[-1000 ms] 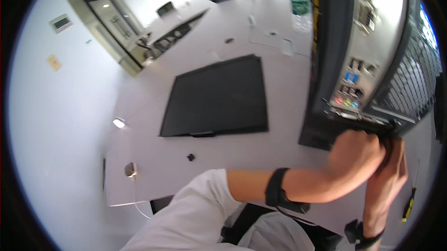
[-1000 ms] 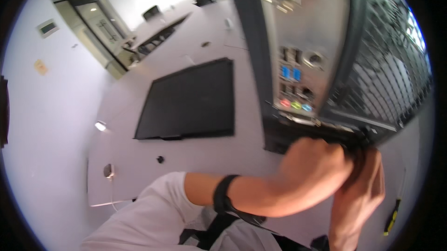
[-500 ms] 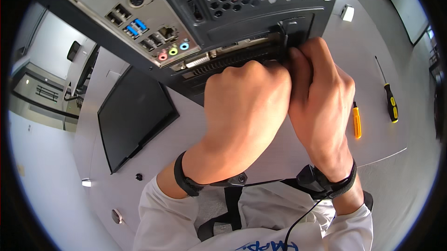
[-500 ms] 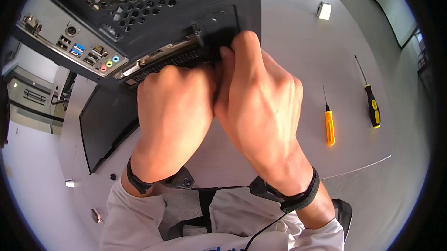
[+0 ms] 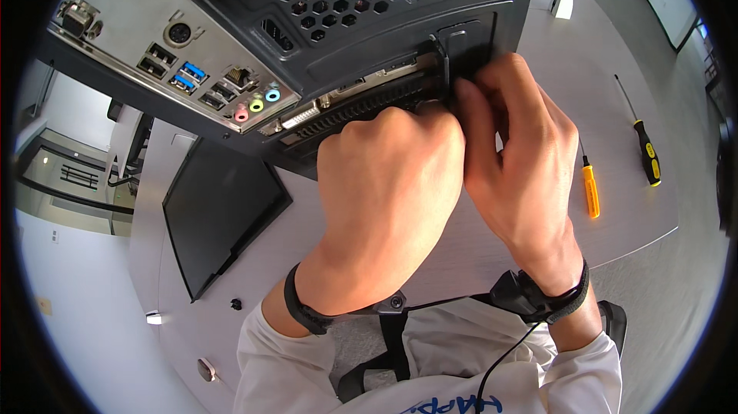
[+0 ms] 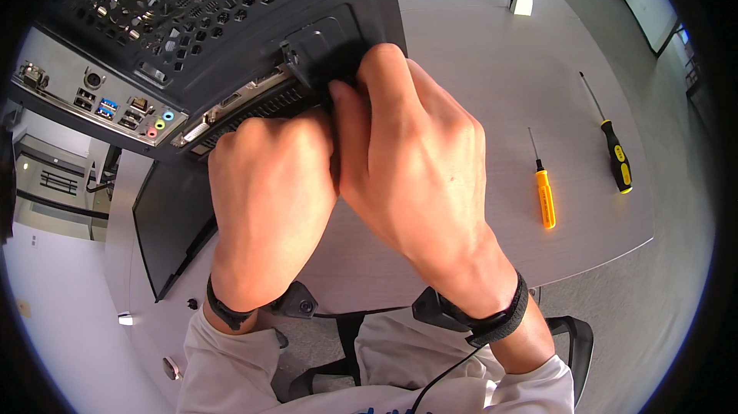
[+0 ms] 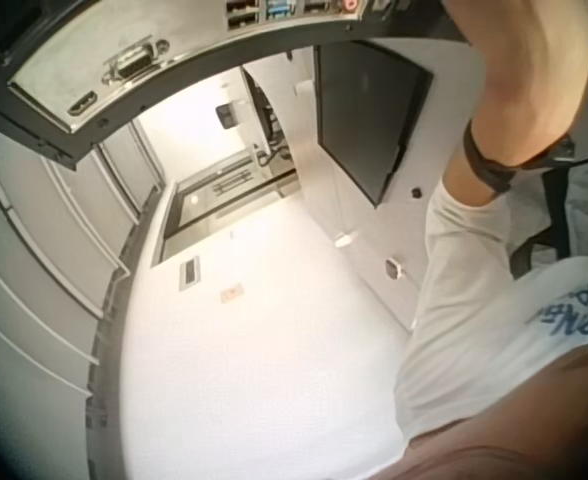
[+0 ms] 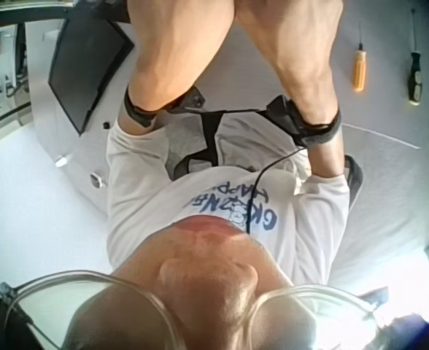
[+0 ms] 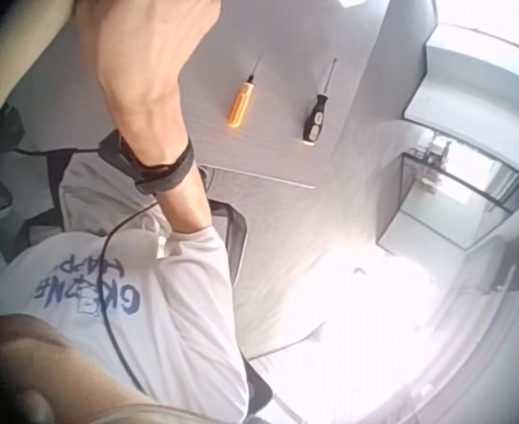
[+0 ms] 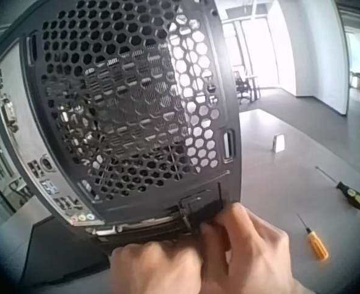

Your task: The person removes screws from the back of a desktop computer case using a screwdriver, then detaches the side panel to expose the internal components. They continue to unscrew and remove a metal bracket from inside the case.

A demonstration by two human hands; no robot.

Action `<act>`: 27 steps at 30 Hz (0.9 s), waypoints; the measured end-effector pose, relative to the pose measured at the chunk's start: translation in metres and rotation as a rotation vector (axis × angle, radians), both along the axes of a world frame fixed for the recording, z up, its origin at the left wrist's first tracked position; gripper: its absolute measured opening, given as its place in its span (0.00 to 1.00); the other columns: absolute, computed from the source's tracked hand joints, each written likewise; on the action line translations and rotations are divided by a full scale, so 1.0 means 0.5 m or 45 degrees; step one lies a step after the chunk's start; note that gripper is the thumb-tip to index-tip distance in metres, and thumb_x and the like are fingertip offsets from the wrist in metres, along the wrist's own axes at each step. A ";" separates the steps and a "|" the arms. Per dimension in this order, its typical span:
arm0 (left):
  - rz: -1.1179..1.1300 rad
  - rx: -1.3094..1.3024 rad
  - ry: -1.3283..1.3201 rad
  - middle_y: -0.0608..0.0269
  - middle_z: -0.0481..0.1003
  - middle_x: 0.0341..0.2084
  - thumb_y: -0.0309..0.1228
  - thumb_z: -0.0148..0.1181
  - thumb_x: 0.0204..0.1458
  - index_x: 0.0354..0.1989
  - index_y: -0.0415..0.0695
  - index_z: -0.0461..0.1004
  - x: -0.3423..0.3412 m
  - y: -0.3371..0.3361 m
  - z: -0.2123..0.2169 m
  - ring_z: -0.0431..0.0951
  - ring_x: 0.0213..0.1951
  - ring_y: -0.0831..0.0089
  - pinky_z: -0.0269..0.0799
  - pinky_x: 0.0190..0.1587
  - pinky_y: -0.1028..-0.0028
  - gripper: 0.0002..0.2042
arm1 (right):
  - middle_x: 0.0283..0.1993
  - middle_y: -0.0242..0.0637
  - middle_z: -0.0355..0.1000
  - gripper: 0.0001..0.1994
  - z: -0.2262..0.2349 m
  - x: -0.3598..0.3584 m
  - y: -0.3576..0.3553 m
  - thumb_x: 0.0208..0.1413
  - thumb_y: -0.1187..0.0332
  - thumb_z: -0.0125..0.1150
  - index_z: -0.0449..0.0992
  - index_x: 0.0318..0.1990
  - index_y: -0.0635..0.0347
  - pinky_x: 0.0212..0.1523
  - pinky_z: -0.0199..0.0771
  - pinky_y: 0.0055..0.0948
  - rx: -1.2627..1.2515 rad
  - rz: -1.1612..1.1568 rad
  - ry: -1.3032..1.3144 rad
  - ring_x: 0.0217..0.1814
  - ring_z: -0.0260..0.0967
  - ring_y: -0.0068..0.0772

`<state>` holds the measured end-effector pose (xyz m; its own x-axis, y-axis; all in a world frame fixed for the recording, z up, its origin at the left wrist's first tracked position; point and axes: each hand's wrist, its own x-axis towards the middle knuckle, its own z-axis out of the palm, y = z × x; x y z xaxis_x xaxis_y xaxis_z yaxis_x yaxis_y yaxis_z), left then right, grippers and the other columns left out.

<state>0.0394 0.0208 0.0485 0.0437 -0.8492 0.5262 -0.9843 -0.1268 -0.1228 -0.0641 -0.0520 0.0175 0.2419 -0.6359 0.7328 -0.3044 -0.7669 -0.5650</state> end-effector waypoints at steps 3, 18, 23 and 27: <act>-0.002 0.013 0.019 0.58 0.73 0.11 0.28 0.68 0.43 0.17 0.46 0.77 0.001 -0.002 0.001 0.81 0.16 0.61 0.75 0.18 0.67 0.07 | 0.24 0.37 0.73 0.05 0.002 -0.011 0.004 0.60 0.80 0.66 0.74 0.37 0.64 0.25 0.66 0.25 0.053 0.030 -0.011 0.19 0.65 0.28; 0.051 0.012 0.175 0.54 0.77 0.17 0.30 0.71 0.49 0.22 0.44 0.80 -0.006 -0.004 -0.002 0.79 0.21 0.51 0.75 0.25 0.59 0.07 | 0.36 0.36 0.74 0.17 -0.013 -0.031 -0.037 0.41 0.88 0.72 0.85 0.40 0.60 0.29 0.73 0.25 -0.575 0.046 -0.002 0.31 0.73 0.29; 0.053 0.010 0.150 0.53 0.76 0.16 0.30 0.71 0.50 0.21 0.44 0.79 -0.006 -0.003 -0.001 0.78 0.20 0.51 0.74 0.24 0.60 0.09 | 0.36 0.38 0.76 0.16 -0.017 -0.023 -0.059 0.40 0.87 0.73 0.85 0.39 0.62 0.30 0.75 0.26 -0.720 0.093 -0.057 0.32 0.76 0.31; 0.067 0.015 0.136 0.53 0.75 0.15 0.32 0.71 0.52 0.19 0.44 0.79 -0.007 -0.004 0.000 0.77 0.19 0.51 0.73 0.23 0.60 0.11 | 0.35 0.38 0.79 0.16 -0.023 -0.020 -0.061 0.39 0.87 0.74 0.84 0.37 0.62 0.31 0.77 0.25 -0.714 0.056 -0.069 0.32 0.78 0.33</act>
<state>0.0359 0.0189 0.0484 0.1435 -0.8504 0.5062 -0.9839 -0.1776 -0.0194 -0.0740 -0.0825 0.0060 0.2120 -0.1360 0.9678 -0.2473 -0.9655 -0.0815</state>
